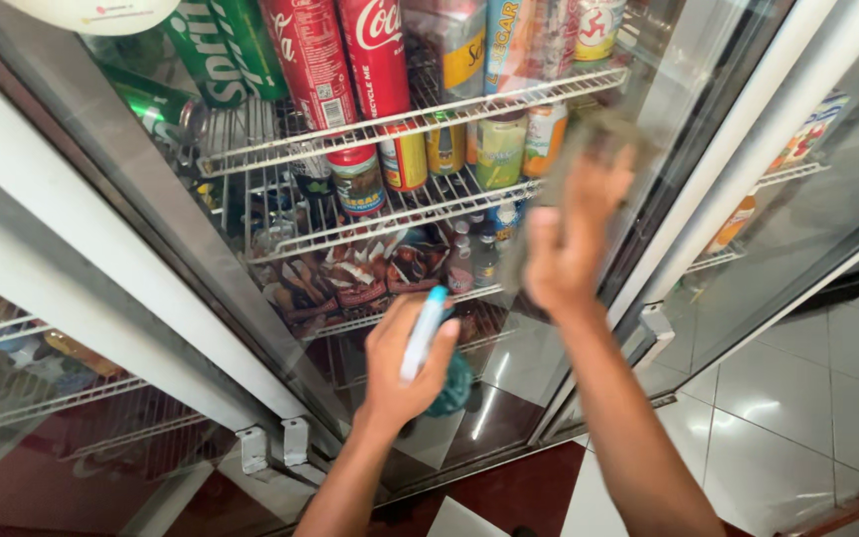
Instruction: The person cleans the glass door of a refrigerator in a store using a spray bottle and a cloth.
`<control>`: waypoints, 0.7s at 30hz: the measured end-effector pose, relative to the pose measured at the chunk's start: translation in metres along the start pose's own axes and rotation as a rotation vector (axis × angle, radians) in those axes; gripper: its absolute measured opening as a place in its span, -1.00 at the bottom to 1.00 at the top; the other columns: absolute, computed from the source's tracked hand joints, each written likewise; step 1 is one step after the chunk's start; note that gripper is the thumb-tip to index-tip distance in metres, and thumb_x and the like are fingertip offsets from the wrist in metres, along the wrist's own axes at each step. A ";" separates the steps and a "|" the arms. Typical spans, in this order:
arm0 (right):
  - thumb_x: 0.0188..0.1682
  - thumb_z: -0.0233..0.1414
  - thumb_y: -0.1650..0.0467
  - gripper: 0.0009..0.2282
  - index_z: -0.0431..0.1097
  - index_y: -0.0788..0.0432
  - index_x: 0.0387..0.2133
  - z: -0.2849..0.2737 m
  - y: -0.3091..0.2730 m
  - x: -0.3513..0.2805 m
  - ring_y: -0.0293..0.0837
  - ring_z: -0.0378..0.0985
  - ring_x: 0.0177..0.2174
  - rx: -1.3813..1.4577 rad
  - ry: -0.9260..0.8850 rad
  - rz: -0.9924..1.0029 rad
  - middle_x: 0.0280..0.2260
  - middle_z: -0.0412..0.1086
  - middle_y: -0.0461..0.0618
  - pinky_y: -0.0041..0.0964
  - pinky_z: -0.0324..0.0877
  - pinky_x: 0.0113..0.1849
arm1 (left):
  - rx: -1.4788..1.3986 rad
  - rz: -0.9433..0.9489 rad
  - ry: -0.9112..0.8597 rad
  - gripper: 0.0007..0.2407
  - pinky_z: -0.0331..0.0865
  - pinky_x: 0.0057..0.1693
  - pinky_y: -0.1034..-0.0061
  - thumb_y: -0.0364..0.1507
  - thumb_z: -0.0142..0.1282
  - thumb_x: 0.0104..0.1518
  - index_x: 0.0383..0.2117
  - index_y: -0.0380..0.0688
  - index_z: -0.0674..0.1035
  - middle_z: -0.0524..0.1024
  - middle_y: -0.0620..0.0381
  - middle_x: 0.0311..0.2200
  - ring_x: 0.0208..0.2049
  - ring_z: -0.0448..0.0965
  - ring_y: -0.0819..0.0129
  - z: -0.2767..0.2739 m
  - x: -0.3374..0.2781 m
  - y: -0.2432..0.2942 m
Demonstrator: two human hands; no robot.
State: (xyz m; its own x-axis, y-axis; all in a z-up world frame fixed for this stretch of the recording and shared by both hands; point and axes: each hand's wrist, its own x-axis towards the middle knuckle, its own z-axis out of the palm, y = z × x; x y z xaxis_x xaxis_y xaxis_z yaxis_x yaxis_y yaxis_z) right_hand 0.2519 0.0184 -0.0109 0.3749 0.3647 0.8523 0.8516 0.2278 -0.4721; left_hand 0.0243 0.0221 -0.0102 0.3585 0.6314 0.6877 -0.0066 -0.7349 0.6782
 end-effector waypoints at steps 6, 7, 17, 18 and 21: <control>0.09 0.07 0.16 -0.44 0.21 0.15 0.32 0.037 -0.049 -0.011 0.40 0.02 0.32 -0.110 -0.225 -0.400 0.05 0.30 0.20 0.43 -0.25 0.27 | 0.064 0.070 0.095 -0.85 0.48 0.05 0.43 -0.55 0.15 0.14 -0.21 -0.39 0.62 0.50 -0.18 -0.02 -0.13 0.62 0.12 -0.024 -0.020 -0.008; 0.07 0.11 0.14 -0.46 0.28 0.03 0.30 0.041 -0.044 -0.019 0.36 0.11 0.28 -0.138 -0.277 -0.487 -0.03 0.32 0.15 0.37 -0.13 0.21 | 0.062 0.067 0.090 -0.85 0.48 0.05 0.43 -0.55 0.15 0.14 -0.21 -0.39 0.62 0.50 -0.18 -0.02 -0.13 0.62 0.12 -0.023 -0.022 -0.009; 0.05 0.09 0.15 -0.37 0.10 0.05 0.38 -0.015 0.081 -0.018 0.42 -0.15 0.38 -0.215 -0.047 -0.331 0.33 0.03 0.40 0.44 -0.26 0.32 | 0.130 0.193 -0.047 -0.83 0.17 0.38 0.01 -0.47 0.22 0.09 -0.27 -0.35 0.64 0.41 -0.31 0.19 0.29 0.39 -0.26 0.013 -0.022 -0.010; 0.08 0.06 0.17 -0.37 0.08 0.12 0.40 -0.022 0.084 -0.007 0.41 -0.20 0.41 -0.189 -0.008 -0.251 0.37 -0.01 0.39 0.41 -0.32 0.36 | 0.127 0.190 -0.071 -0.82 0.08 0.42 -0.08 -0.46 0.22 0.09 -0.27 -0.35 0.64 0.39 -0.32 0.22 0.32 0.36 -0.28 0.016 -0.021 -0.011; 0.19 -0.02 0.20 -0.39 0.00 0.24 0.44 -0.027 0.070 0.013 0.39 -0.26 0.45 -0.099 0.114 -0.097 0.42 -0.09 0.36 0.30 -0.39 0.37 | 0.078 0.131 -0.079 -0.83 -0.05 0.46 -0.19 -0.45 0.22 0.11 -0.29 -0.34 0.65 0.37 -0.36 0.26 0.37 0.32 -0.31 0.018 -0.022 -0.013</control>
State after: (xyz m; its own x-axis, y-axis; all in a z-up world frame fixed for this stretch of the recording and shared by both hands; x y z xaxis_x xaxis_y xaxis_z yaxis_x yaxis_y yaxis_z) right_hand 0.3261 0.0152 -0.0265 0.3234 0.2389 0.9156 0.9158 0.1648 -0.3664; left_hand 0.0335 0.0128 -0.0390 0.4312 0.5101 0.7442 0.0130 -0.8282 0.5602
